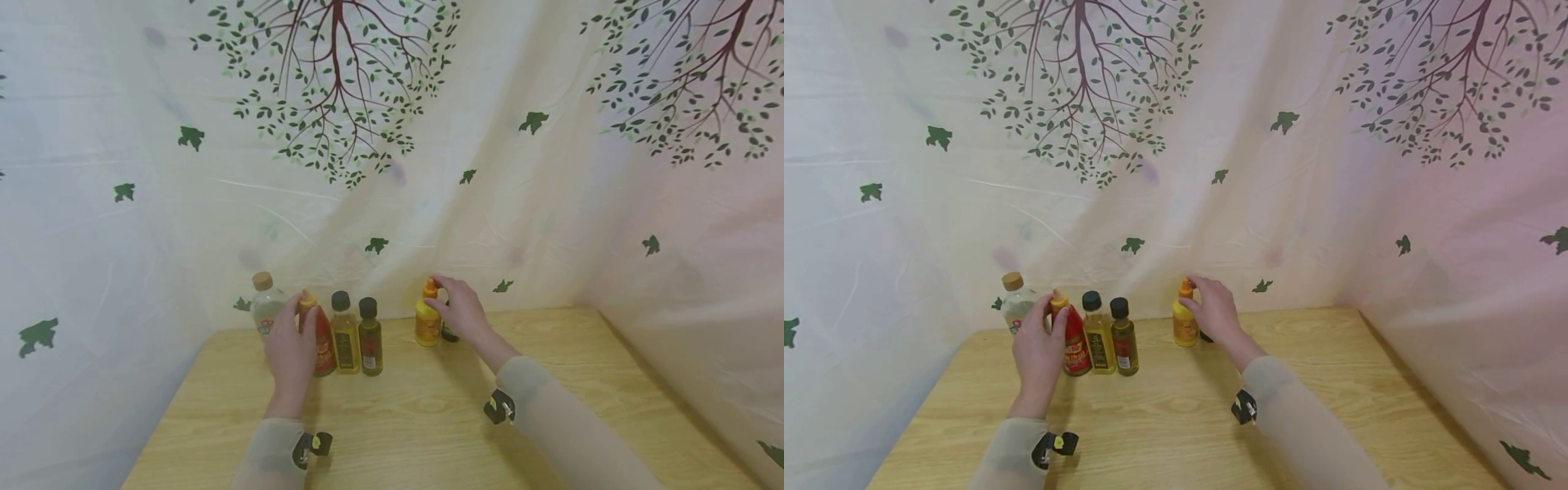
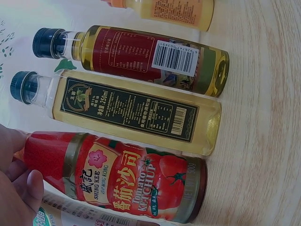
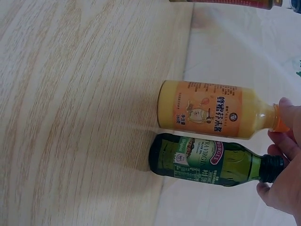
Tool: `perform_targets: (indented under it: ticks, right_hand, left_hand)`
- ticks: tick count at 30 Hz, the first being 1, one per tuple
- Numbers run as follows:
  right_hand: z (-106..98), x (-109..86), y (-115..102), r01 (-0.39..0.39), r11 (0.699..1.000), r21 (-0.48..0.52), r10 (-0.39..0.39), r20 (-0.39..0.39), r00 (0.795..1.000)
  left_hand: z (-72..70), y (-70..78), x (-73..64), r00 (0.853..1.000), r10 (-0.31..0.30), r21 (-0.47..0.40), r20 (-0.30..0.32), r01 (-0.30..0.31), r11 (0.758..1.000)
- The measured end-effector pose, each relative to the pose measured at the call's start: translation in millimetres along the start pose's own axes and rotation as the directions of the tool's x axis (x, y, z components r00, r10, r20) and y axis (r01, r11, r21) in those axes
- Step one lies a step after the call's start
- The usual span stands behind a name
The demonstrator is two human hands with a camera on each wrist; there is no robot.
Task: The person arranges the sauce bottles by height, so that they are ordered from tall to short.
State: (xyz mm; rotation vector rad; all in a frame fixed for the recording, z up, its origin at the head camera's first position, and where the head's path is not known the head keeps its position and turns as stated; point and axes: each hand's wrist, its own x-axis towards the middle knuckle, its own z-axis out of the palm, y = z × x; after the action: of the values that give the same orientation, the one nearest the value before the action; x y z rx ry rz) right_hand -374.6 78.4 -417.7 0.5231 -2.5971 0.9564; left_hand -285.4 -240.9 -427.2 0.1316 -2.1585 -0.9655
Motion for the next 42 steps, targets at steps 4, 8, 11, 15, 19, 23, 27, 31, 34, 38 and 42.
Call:
perform_targets:
  ticks: [4,8,11,15,19,23,27,31,34,38,42]
  right_hand:
    - [1.2,0.7,1.3,0.002,1.000,-0.011,-0.002,-0.005,1.000]
    - [1.7,1.1,1.6,0.001,1.000,-0.009,-0.001,-0.006,1.000]
    - [1.6,1.0,1.3,0.003,1.000,-0.010,-0.003,-0.007,1.000]
    - [2.0,1.2,1.3,0.006,1.000,-0.019,-0.006,-0.009,1.000]
    - [3.4,2.2,1.4,0.007,0.999,-0.035,-0.007,-0.009,1.000]
    - [3.1,2.4,0.2,0.006,0.999,-0.044,-0.006,-0.007,1.000]
    - [2.5,2.6,-1.4,-0.004,0.999,-0.043,0.004,-0.004,1.000]
    - [2.8,3.4,-1.3,-0.002,0.999,-0.047,0.002,-0.010,1.000]
    - [3.5,4.0,-0.5,0.006,0.999,-0.051,-0.006,-0.017,1.000]
    - [4.6,4.5,0.7,0.014,0.998,-0.059,-0.016,-0.028,0.999]
    - [5.1,3.6,0.6,0.019,0.998,-0.057,-0.021,-0.041,0.999]
  left_hand:
    - [-0.2,-0.4,-0.4,1.000,-0.005,0.005,0.002,0.005,1.000]
    - [-0.5,-0.2,-0.3,1.000,0.000,0.005,-0.002,0.000,1.000]
    - [-0.8,0.5,-0.5,1.000,0.006,0.003,-0.008,-0.005,1.000]
    - [-1.1,1.2,-0.8,1.000,0.007,-0.004,-0.008,-0.007,1.000]
    - [-1.6,0.7,-1.1,1.000,0.001,-0.012,-0.002,-0.001,1.000]
    - [-1.7,0.5,-0.6,1.000,0.005,-0.010,-0.003,-0.005,1.000]
    - [-0.9,0.1,0.1,1.000,0.007,-0.006,-0.008,-0.007,1.000]
    - [-0.5,-0.4,0.4,1.000,0.009,-0.005,-0.010,-0.009,1.000]
    - [-0.3,-0.4,0.5,1.000,0.008,-0.007,-0.011,-0.008,1.000]
    - [-0.2,-0.6,0.6,1.000,0.002,-0.003,-0.007,-0.002,1.000]
    - [-0.1,-0.7,0.8,1.000,0.007,0.002,-0.009,-0.007,1.000]
